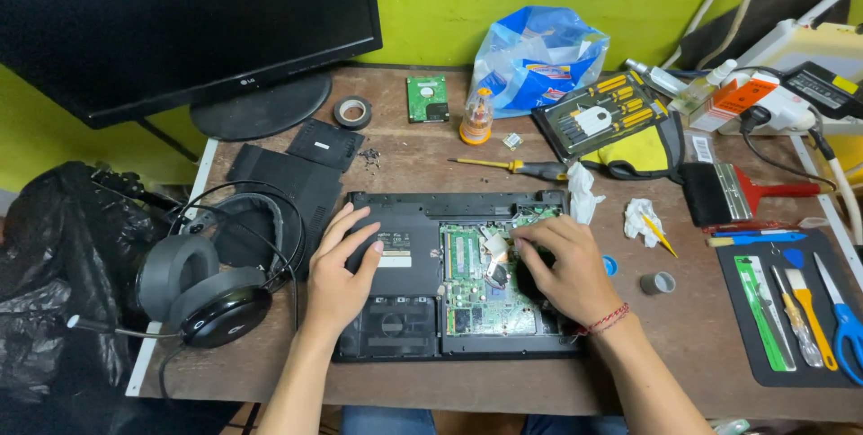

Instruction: The person installs a RAM module into a slot on the motherboard, then connects a ribbon cable to the cooling fan. They place a hard drive into its bay and secure it with a screwdriver. The person then uses the screwdriver to fasten screws on the motherboard.

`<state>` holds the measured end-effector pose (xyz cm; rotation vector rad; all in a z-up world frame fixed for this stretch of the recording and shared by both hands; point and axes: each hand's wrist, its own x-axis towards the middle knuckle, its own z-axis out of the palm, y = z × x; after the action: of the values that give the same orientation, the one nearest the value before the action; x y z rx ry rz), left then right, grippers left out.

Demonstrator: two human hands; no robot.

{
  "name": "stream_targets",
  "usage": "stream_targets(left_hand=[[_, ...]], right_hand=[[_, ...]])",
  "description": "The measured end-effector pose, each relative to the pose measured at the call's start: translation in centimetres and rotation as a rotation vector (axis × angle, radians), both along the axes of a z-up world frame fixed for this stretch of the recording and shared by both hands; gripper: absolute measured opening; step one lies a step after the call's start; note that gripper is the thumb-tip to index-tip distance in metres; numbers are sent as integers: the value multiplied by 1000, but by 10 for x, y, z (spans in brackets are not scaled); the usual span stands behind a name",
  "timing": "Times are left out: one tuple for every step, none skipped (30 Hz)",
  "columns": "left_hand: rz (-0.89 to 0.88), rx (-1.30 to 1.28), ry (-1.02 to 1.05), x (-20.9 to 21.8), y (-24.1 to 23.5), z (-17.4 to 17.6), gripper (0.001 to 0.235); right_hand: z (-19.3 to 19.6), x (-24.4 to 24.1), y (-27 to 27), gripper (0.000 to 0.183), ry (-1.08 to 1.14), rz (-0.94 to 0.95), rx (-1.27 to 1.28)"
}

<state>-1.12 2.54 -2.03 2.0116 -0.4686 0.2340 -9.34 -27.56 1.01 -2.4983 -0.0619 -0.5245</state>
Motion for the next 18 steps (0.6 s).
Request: stream_targets(left_hand=[[5, -1, -5, 4, -4, 4, 26], [14, 25, -49, 9, -7, 8, 24], [23, 54, -91, 12, -10, 12, 23], [27, 55, -93, 19, -16, 16, 23], [21, 40, -99, 26, -21, 22, 22], [15, 26, -105, 34, -26, 27, 21], [19, 27, -110, 48, -30, 28, 21], [25, 34, -142, 62, -34, 28, 19], [32, 43, -170, 75, -38, 29, 18], [36, 44, -169, 88, -40, 29, 18], [82, 88, -173, 103, -42, 29, 17], [128, 132, -176, 117, -45, 30, 17], [128, 132, -178, 129, -49, 28, 17], [167, 236, -108, 140, -53, 27, 20], [206, 336, -39, 152, -58, 25, 23], [206, 333, -41, 159, -66, 24, 23], [123, 384, -34, 167, -75, 22, 25], [39, 433, -27, 174, -84, 21, 28]], right_hand=[[-1, 3, -2, 13, -5, 5, -1], [-2, 6, -3, 12, -33, 13, -3], [-3, 9, -4, 11, -59, 19, -2], [2, 11, -2, 11, -61, 23, -1], [7, 15, 1, 11, -74, 34, 12], [12, 19, 4, 12, -88, 44, 25], [15, 21, 7, 12, -93, 48, 25], [19, 23, 11, 11, -91, 55, 20], [22, 22, 14, 10, -83, 63, 15], [23, 22, 16, 10, -83, 67, 16], [24, 23, 17, 10, -88, 81, 31], [25, 24, 18, 10, -92, 95, 45], [24, 22, 18, 10, -93, 95, 45], [24, 21, 19, 10, -99, 98, 48], [24, 20, 19, 9, -105, 100, 49], [22, 19, 16, 9, -107, 100, 46], [20, 16, 13, 9, -99, 148, 24], [17, 14, 10, 11, -90, 197, 2]])
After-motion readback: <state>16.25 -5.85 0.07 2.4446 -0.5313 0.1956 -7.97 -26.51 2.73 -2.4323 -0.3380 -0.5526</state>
